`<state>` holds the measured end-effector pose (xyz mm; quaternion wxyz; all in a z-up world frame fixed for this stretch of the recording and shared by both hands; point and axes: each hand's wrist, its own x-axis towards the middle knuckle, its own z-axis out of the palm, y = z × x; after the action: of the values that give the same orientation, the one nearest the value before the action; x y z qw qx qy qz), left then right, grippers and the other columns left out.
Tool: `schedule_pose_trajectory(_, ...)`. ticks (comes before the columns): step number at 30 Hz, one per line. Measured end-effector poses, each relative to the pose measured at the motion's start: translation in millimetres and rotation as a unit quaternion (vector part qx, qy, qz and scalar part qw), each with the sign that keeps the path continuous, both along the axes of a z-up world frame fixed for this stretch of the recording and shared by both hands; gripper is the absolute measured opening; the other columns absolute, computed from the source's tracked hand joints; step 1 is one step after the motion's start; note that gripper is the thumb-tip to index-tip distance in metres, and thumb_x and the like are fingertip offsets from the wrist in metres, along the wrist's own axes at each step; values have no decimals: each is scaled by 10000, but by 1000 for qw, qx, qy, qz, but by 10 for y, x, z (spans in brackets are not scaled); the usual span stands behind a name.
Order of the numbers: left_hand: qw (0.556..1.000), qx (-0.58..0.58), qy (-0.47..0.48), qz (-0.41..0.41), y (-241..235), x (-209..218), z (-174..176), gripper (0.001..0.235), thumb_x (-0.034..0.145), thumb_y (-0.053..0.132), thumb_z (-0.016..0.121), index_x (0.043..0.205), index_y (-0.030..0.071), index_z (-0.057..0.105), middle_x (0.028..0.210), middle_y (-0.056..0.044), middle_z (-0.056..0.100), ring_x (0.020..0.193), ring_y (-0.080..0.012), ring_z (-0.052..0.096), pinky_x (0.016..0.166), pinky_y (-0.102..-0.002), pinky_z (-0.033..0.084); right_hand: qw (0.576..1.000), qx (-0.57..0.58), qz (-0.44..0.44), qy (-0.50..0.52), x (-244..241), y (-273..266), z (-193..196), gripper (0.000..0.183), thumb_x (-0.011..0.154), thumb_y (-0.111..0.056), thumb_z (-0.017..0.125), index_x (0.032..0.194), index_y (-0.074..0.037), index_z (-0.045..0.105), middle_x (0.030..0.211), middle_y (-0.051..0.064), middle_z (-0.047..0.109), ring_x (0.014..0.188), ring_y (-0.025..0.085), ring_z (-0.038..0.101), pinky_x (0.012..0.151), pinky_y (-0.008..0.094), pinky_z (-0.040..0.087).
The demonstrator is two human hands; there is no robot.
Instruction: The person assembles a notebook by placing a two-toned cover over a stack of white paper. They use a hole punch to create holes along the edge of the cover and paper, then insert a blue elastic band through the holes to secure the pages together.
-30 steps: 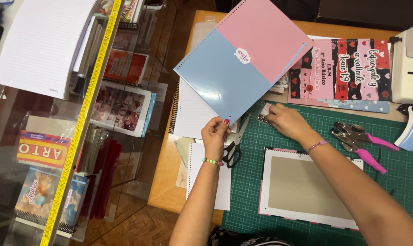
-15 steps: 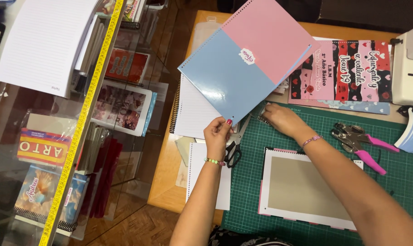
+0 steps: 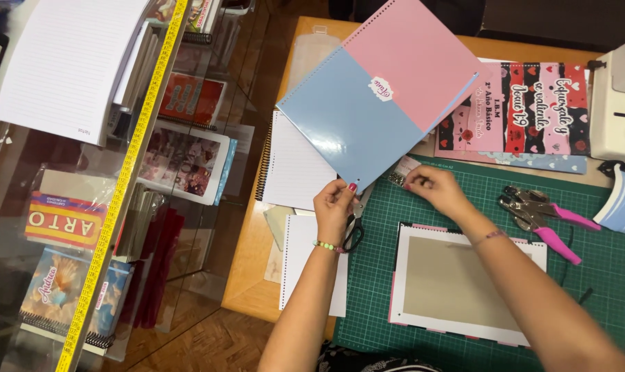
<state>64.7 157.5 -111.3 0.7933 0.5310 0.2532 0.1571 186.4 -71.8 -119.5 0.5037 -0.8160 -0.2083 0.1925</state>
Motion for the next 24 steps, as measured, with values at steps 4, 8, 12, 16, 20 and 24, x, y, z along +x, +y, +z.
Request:
schedule_pose_trajectory(4,999,-45,1,-22,-208,-49,77,67,934,33,697,986,-10,704,734,-200,729,599,-207,735,553,-252,612,974,177,-55,133,-212,-200,62,340,807,40,781,1139,4,716,964,119,734,812,148,667,663,260,591)
schedule_pose_trajectory(8,997,-47,-25,-55,-384,-79,84,98,956,39,680,1017,-37,682,805,-232,731,698,-303,762,646,-330,653,962,236,-66,116,-536,-336,348,182,788,50,787,964,64,746,962,192,703,782,226,698,667,335,613)
schedule_pose_trajectory(12,993,-27,-37,-106,-504,-196,279,112,946,32,693,1034,-34,671,773,-224,717,675,-319,756,630,-355,652,969,236,-41,68,-911,-510,717,102,786,-37,812,817,49,769,852,175,695,677,201,657,556,309,578)
schedule_pose_trajectory(16,979,-39,-19,-201,-534,-248,289,123,939,7,700,1042,-47,658,729,-195,707,628,-262,745,599,-303,652,965,250,-38,61,-1184,-716,888,100,803,-45,798,781,46,761,744,158,670,572,182,625,475,278,549)
schedule_pose_trajectory(20,946,-24,-7,-324,-569,-247,294,114,917,-11,701,1024,-50,691,744,-194,712,640,-237,741,594,-301,643,972,221,-56,58,-1294,-882,984,50,780,23,782,777,62,750,640,125,648,495,147,601,406,234,511)
schedule_pose_trajectory(24,907,-7,4,-422,-680,-231,219,157,912,-26,662,1062,-67,681,750,-182,708,639,-218,729,582,-286,628,971,215,-80,68,-1275,-827,1069,95,783,73,772,875,79,753,725,154,692,529,164,631,482,289,560)
